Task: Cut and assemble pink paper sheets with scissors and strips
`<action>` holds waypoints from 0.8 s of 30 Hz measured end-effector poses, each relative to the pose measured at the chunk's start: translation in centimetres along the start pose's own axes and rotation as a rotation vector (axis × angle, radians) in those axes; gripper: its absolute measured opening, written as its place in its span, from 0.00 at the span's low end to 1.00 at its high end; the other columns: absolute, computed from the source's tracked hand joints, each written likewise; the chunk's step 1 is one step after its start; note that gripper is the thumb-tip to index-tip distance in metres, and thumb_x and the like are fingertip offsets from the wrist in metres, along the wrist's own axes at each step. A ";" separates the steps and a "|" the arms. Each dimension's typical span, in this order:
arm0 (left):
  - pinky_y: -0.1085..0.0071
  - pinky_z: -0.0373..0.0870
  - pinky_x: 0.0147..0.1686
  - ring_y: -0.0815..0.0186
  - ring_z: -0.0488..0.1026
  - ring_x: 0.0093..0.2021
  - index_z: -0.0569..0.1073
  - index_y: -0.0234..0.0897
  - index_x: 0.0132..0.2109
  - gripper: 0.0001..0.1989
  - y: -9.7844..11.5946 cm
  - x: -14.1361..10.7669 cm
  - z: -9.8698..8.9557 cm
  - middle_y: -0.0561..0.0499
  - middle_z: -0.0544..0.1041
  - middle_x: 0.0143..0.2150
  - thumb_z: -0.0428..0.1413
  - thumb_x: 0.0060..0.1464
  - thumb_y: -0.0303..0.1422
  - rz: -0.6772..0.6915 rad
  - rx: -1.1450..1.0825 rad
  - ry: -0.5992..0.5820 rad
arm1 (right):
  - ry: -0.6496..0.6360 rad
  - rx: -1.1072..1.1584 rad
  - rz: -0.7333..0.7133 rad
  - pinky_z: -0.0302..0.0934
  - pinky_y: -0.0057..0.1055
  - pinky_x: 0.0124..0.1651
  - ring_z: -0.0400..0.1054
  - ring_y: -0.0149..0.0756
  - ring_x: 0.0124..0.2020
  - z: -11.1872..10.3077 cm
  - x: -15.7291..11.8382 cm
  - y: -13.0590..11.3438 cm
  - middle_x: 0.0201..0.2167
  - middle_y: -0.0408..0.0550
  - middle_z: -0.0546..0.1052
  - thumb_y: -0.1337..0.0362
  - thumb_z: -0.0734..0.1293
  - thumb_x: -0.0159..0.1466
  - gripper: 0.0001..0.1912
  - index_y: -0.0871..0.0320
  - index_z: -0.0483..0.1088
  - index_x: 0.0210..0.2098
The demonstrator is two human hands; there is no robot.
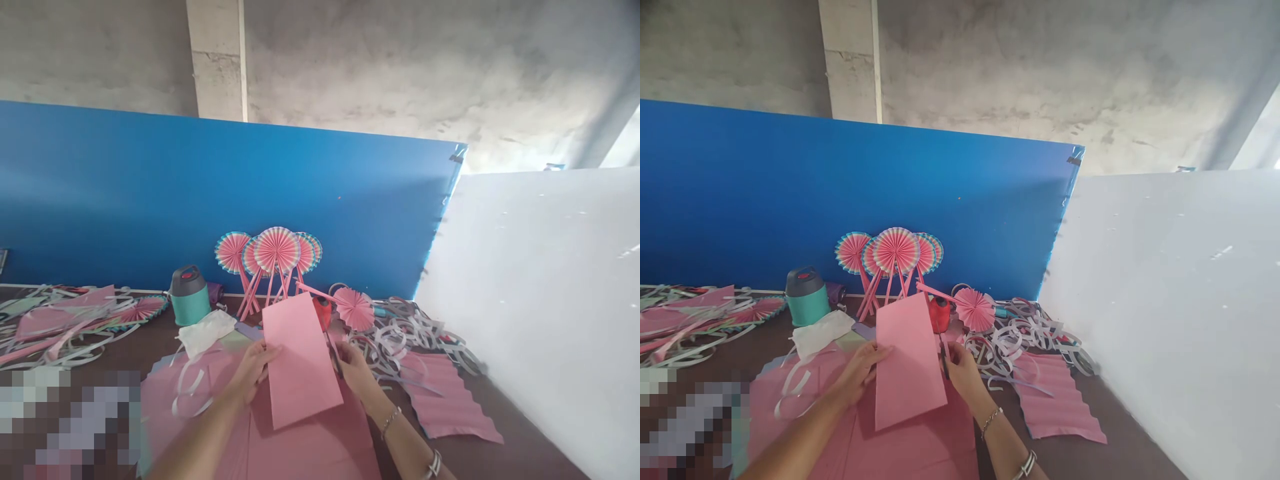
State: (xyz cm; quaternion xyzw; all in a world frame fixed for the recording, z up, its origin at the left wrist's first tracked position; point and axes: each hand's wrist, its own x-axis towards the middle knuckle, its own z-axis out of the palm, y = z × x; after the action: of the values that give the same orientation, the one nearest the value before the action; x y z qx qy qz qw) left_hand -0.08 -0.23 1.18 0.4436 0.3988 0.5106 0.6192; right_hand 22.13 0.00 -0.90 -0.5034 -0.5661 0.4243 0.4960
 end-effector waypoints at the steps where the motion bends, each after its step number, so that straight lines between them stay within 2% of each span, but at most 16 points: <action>1: 0.78 0.37 0.14 0.80 0.52 0.14 0.73 0.33 0.29 0.16 -0.1 0.3 -0.3 0.57 0.68 0.20 0.65 0.37 0.41 0.023 -0.015 0.041 | -0.006 -0.037 -0.023 0.56 0.26 0.27 0.61 0.31 0.24 0.0 -0.2 -0.3 0.22 0.42 0.71 0.57 0.68 0.50 0.13 0.59 0.73 0.31; 4: 0.77 0.36 0.14 0.81 0.46 0.13 0.72 0.35 0.32 0.18 -0.3 1.1 -1.1 0.60 0.66 0.19 0.64 0.37 0.43 0.095 -0.060 0.174 | -0.044 -0.064 -0.044 0.56 0.27 0.30 0.61 0.32 0.27 0.1 -0.8 -1.2 0.25 0.43 0.71 0.60 0.68 0.50 0.12 0.59 0.72 0.33; 8: 0.76 0.36 0.14 0.81 0.44 0.13 0.69 0.36 0.30 0.19 0.0 1.6 -2.1 0.63 0.62 0.18 0.65 0.35 0.43 0.184 -0.116 0.334 | -0.140 0.006 -0.018 0.55 0.27 0.32 0.60 0.31 0.29 0.1 -1.4 -2.2 0.26 0.42 0.69 0.57 0.69 0.51 0.13 0.59 0.71 0.31; 11: 0.76 0.37 0.14 0.80 0.43 0.13 0.66 0.36 0.27 0.18 0.4 1.8 -2.8 0.64 0.58 0.16 0.64 0.34 0.42 0.227 -0.137 0.403 | -0.225 0.008 0.015 0.55 0.27 0.33 0.61 0.31 0.29 0.1 -1.6 -2.5 0.26 0.41 0.69 0.54 0.70 0.50 0.16 0.59 0.70 0.31; 16: 0.76 0.37 0.15 0.80 0.43 0.13 0.66 0.37 0.25 0.17 0.5 2.0 -3.3 0.63 0.58 0.15 0.64 0.35 0.42 0.248 -0.149 0.429 | -0.219 -0.101 0.047 0.56 0.27 0.31 0.61 0.31 0.28 0.2 -1.6 -2.2 0.25 0.41 0.69 0.52 0.71 0.48 0.18 0.60 0.71 0.30; 24: 0.77 0.37 0.14 0.80 0.45 0.13 0.69 0.35 0.28 0.17 0.3 2.1 -3.2 0.61 0.63 0.18 0.64 0.34 0.41 0.217 -0.139 0.415 | -0.221 -0.171 0.020 0.54 0.27 0.31 0.60 0.30 0.27 0.1 -1.6 -1.9 0.25 0.42 0.69 0.56 0.69 0.51 0.16 0.62 0.71 0.33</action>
State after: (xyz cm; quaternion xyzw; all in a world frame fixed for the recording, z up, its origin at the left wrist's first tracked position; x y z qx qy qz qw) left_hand -2.85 2.28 0.49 0.3260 0.4312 0.6806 0.4946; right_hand 21.70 -1.86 0.76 -0.4997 -0.6465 0.4321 0.3816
